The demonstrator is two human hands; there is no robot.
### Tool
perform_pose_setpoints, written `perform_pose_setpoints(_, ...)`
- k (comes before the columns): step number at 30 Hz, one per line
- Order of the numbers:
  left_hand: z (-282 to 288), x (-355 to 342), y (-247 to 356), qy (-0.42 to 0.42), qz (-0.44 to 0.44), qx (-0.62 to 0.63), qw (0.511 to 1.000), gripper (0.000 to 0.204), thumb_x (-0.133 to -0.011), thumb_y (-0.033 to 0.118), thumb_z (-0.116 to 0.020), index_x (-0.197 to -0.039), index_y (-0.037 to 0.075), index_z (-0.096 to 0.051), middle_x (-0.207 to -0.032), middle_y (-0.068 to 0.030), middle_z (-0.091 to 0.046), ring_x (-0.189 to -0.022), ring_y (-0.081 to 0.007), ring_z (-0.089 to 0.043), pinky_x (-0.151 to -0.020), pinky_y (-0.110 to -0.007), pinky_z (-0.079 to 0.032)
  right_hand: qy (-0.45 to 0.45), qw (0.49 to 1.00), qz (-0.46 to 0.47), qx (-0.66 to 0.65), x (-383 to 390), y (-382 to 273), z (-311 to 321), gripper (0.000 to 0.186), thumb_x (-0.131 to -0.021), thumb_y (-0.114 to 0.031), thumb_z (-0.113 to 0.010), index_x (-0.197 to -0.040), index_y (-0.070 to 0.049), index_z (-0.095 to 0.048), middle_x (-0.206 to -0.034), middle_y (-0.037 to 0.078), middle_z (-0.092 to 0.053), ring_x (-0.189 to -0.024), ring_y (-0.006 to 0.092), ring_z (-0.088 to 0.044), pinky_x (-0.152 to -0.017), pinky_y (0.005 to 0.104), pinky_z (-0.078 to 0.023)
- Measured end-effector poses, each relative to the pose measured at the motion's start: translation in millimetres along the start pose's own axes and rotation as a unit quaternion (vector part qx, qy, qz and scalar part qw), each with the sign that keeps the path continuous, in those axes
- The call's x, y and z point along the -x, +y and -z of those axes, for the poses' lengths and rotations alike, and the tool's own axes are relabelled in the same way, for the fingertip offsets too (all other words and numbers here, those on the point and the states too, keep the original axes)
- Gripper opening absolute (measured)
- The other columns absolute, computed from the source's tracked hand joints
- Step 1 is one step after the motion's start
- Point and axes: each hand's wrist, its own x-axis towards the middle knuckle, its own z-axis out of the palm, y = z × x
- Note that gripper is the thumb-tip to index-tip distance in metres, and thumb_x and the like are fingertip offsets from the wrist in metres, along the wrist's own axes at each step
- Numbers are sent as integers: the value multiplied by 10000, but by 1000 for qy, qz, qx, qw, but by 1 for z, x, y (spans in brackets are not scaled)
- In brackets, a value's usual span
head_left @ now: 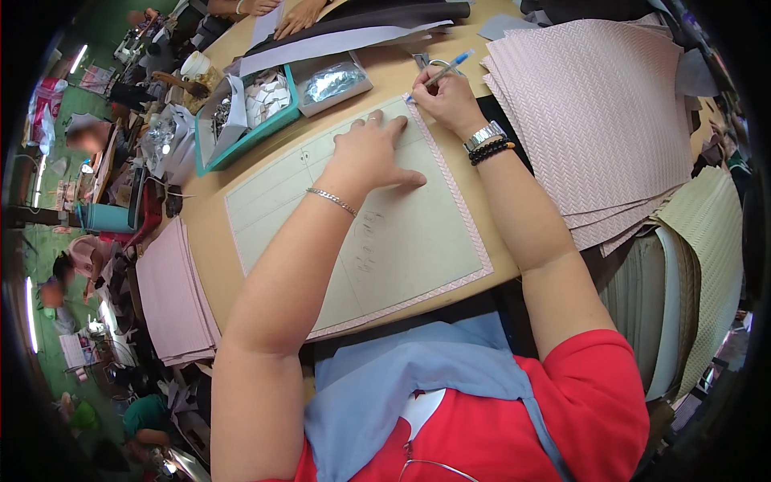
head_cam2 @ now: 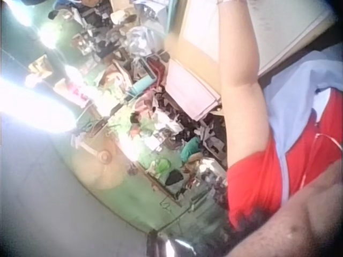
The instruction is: The person uses a pen to mark lines and guide points onto leather patterns while holding the cardboard template steady. They handle several pink textured leather sheets, placing the template on top of each one and tracing the edges and internal markings with the pen.
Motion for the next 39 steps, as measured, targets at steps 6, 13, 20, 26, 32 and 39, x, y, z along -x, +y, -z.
perform_pose_setpoints(6, -5, -1, -2, 9, 5, -11, 1000, 1153, -604, 766, -817, -1545, 205, -457, -1576, -228, -426, -1386, -427, -500, -1065, -545, -483, 12, 1000, 14, 12, 1, 1, -2, 153, -855, -193, -693, -859, -39, -699, -665, 71, -686, -602, 126, -636, -593, 302, -515)
perform_pose_setpoints(13, 0, 4, -2, -11, 15, -3, 1000, 1169, -628, 803, -768, -1572, 209, -418, -1622, -239, -357, -1475, -417, -396, -1155, -629, -358, 2, 999, 13, 36, -5, 12, -1, 146, -885, -195, -696, -905, -51, -704, -705, 54, -703, -606, 111, -623, -584, 281, -507)
perform_pose_setpoints(20, -30, 71, -44, 119, 79, 31, 989, 1026, -787, 767, -676, -1604, 236, -357, -1661, -218, -288, -1509, -406, -338, -1171, -725, -235, 69, 956, -17, -283, -8, -19, 8, 179, -985, -149, -696, -1107, -19, -683, -905, 54, -751, -728, 56, -658, -658, 187, -545)
perform_pose_setpoints(26, -14, 140, -105, 3, 181, -2, 983, 1130, -658, 805, -750, -1575, 231, -423, -1595, -255, -395, -1434, -441, -448, -1131, -703, -320, -96, 981, 62, -157, -2, -82, -52, 154, -942, -180, -702, -963, -28, -710, -828, 33, -736, -716, 59, -633, -631, 231, -508)
perform_pose_setpoints(32, -30, 148, -109, 16, 183, 26, 983, 1188, -556, 782, -817, -1539, 215, -466, -1515, -215, -481, -1321, -421, -553, -1057, -723, -368, -187, 977, 81, -57, 4, -104, -141, 198, -901, -213, -679, -906, -15, -687, -735, 88, -707, -660, 159, -653, -659, 323, -534)
perform_pose_setpoints(39, -29, 148, -110, -24, 179, 11, 983, 1265, -544, 862, -768, -1581, 228, -418, -1582, -262, -409, -1388, -448, -500, -1048, -723, -393, -215, 970, 107, 30, 7, -107, -155, 212, -886, -212, -673, -905, -1, -675, -710, 123, -696, -640, 213, -663, -667, 347, -541)
